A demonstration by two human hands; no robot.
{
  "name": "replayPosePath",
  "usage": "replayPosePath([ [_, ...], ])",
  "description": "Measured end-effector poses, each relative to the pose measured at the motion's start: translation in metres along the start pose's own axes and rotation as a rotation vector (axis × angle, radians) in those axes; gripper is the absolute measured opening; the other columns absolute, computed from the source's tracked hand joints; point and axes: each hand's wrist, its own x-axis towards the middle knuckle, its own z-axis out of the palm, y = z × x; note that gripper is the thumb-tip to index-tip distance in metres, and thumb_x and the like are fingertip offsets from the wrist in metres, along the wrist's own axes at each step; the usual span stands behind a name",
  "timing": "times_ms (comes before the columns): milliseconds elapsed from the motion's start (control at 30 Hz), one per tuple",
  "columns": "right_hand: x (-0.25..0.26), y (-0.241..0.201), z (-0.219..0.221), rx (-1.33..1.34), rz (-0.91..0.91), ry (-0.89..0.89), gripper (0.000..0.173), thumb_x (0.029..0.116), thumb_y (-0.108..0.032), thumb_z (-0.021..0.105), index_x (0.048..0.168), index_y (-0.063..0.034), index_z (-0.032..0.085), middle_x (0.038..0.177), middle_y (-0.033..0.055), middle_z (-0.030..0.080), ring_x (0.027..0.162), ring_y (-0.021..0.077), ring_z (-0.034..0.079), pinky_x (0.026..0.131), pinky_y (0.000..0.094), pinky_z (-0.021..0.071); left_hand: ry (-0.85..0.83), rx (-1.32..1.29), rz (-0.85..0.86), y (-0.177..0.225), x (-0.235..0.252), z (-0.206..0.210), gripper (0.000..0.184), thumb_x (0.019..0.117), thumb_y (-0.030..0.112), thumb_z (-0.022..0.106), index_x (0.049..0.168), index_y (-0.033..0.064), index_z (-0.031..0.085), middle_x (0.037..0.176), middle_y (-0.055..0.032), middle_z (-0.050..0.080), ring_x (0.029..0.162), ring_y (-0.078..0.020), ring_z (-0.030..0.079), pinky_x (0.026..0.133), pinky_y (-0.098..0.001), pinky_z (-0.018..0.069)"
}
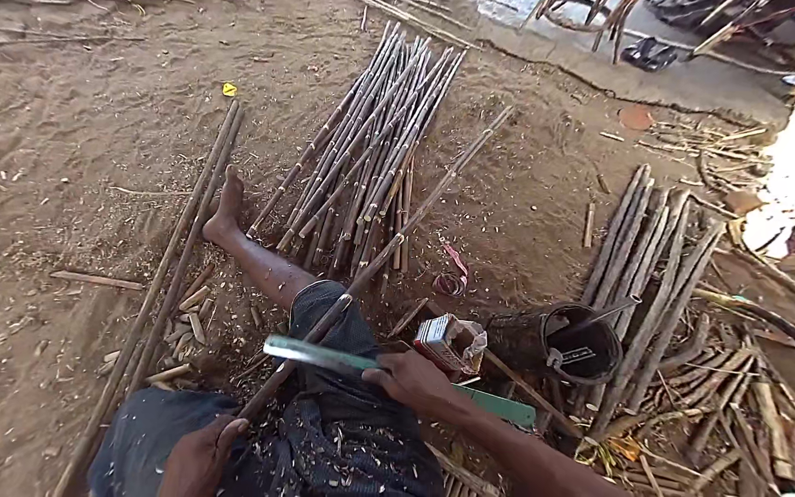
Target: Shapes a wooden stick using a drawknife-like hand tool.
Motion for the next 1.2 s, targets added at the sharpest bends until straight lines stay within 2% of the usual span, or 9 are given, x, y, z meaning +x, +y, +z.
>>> replayPosePath([
  [133, 0.025, 0.043, -0.009, 0.291, 0.168, 0.441, 0.067, 0.0989, -0.072, 0.044, 0.099, -0.0081, 0.066, 0.074, 0.0171, 0.060, 0.063, 0.0359, 0.060, 0.056, 0.0584, 0.0498, 0.119, 0.138, -0.001, 0.021, -0.011, 0.008, 0.076, 0.0994, 0.073, 0.031, 0.096, 0.0083, 0.072, 0.068, -0.0131, 0.065, 0.063, -0.0351, 0.067, 0.057, -0.0604, 0.0526],
  [267, -0.008, -0.011, 0.014, 0.029, -0.024, -0.082, 0.059, 0.1011, -0.063, 0.048, 0.104, -0.0083, 0.068, 0.093, 0.0170, 0.068, 0.091, 0.0369, 0.068, 0.079, 0.0635, 0.0530, 0.123, 0.162, 0.010, 0.026, -0.016, 0.002, 0.067, 0.1027, 0.063, 0.041, 0.102, 0.0040, 0.072, 0.075, -0.0174, 0.069, 0.068, -0.0386, 0.069, 0.060, -0.0626, 0.0538],
  [467, -0.016, -0.002, 0.002, 0.349, 0.037, 0.363, 0.048, 0.1025, -0.056, 0.054, 0.094, -0.0113, 0.069, 0.069, 0.0067, 0.061, 0.062, 0.0236, 0.061, 0.061, 0.0493, 0.0529, 0.238, 0.255, 0.031, 0.095, 0.013, 0.000, 0.060, 0.1004, 0.063, 0.048, 0.097, 0.0088, 0.073, 0.077, -0.0128, 0.069, 0.067, -0.0339, 0.070, 0.057, -0.0566, 0.0554],
  [533, -0.013, -0.006, 0.014, 0.473, 0.019, 0.359, 0.048, 0.1027, -0.056, 0.053, 0.094, -0.0118, 0.069, 0.066, 0.0053, 0.060, 0.057, 0.0214, 0.059, 0.057, 0.0457, 0.0527, 0.174, 0.275, 0.015, 0.137, 0.043, -0.007, 0.043, 0.0980, 0.050, 0.064, 0.116, 0.0117, 0.072, 0.098, -0.0131, 0.073, 0.086, -0.0341, 0.072, 0.072, -0.0559, 0.0586],
  [667, -0.039, -0.025, 0.039, 0.450, -0.046, 0.184, 0.053, 0.0996, -0.061, 0.054, 0.095, -0.0103, 0.068, 0.072, 0.0046, 0.061, 0.066, 0.0192, 0.062, 0.065, 0.0441, 0.0542, -0.106, 0.236, -0.002, 0.164, 0.074, -0.014, 0.060, 0.0962, 0.039, 0.071, 0.147, 0.0135, 0.054, 0.132, -0.0180, 0.063, 0.118, -0.0377, 0.064, 0.098, -0.0582, 0.0520],
  [867, -0.048, 0.028, 0.016, 0.542, 0.006, 0.258, 0.048, 0.1016, -0.054, 0.055, 0.096, -0.0095, 0.070, 0.069, 0.0044, 0.060, 0.059, 0.0182, 0.058, 0.059, 0.0425, 0.0522, -0.260, 0.163, -0.122, 0.099, -0.002, -0.044, 0.053, 0.1004, 0.052, 0.058, 0.125, 0.0055, 0.064, 0.093, -0.0195, 0.070, 0.084, -0.0412, 0.070, 0.075, -0.0651, 0.0540],
  [1033, 0.024, 0.073, -0.020, 1.012, 0.272, 0.568, 0.046, 0.1065, -0.053, 0.047, 0.094, -0.0101, 0.058, 0.057, -0.0019, 0.045, 0.040, 0.0091, 0.040, 0.038, 0.0276, 0.0407, -0.146, 0.149, -0.154, 0.074, -0.050, -0.054, 0.057, 0.1066, 0.054, 0.040, 0.115, 0.0054, 0.069, 0.088, -0.0155, 0.071, 0.081, -0.0363, 0.070, 0.074, -0.0632, 0.0543],
  [1133, 0.031, 0.055, 0.001, 0.549, 0.173, 0.297, 0.055, 0.1072, -0.051, 0.048, 0.105, 0.0008, 0.067, 0.074, 0.0139, 0.062, 0.062, 0.0267, 0.060, 0.061, 0.0489, 0.0538, -0.058, 0.145, -0.106, 0.066, -0.055, -0.045, 0.055, 0.1057, 0.052, 0.044, 0.111, 0.0055, 0.072, 0.084, -0.0153, 0.070, 0.075, -0.0354, 0.069, 0.069, -0.0623, 0.0533],
  [1200, 0.014, 0.033, 0.017, 0.204, -0.049, 0.103, 0.051, 0.1018, -0.057, 0.054, 0.092, -0.0090, 0.068, 0.073, 0.0089, 0.063, 0.069, 0.0257, 0.063, 0.066, 0.0519, 0.0528, -0.036, 0.130, -0.080, 0.057, -0.058, -0.037, 0.054, 0.1058, 0.051, 0.045, 0.111, 0.0046, 0.072, 0.083, -0.0150, 0.071, 0.074, -0.0346, 0.069, 0.069, -0.0615, 0.0535],
])
